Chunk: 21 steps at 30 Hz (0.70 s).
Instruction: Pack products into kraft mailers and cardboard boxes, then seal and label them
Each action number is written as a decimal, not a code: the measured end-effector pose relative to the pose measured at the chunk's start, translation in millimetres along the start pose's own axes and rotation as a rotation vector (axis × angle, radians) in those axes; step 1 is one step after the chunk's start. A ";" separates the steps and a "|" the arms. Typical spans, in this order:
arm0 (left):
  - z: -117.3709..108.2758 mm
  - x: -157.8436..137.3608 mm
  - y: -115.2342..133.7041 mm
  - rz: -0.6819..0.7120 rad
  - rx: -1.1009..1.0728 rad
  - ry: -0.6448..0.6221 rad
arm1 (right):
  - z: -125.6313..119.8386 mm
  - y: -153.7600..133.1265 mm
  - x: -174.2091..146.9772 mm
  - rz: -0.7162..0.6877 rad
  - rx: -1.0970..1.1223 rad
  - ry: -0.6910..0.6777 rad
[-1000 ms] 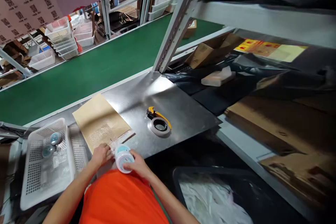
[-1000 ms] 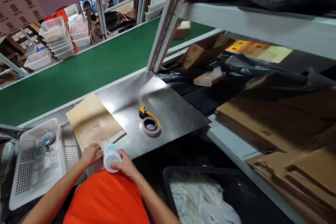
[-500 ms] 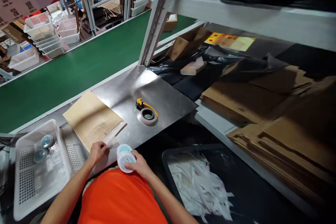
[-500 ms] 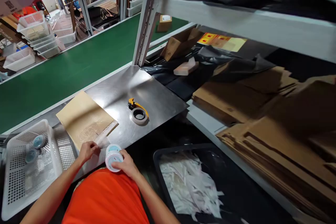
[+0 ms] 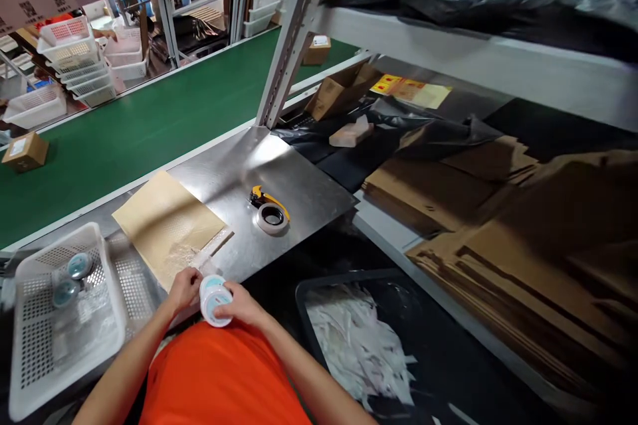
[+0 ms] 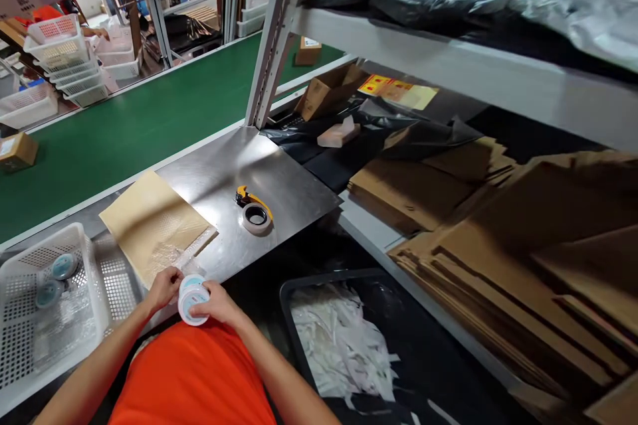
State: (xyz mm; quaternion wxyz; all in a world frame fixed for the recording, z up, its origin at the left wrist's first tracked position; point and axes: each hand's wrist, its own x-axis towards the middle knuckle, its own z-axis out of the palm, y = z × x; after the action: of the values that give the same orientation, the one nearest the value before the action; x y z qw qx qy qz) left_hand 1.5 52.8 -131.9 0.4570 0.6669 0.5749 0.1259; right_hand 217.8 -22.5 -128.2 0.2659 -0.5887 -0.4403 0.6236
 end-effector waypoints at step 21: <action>-11.2 -28.6 -7.1 0.003 0.090 0.082 | -4.2 6.0 21.8 0.050 0.080 0.115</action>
State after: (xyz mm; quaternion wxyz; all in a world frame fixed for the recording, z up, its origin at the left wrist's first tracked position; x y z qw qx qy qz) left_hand -19.6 32.2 -120.9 0.4025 0.6820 0.5972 0.1276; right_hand 219.4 -5.8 -143.9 0.2984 -0.6234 -0.3841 0.6122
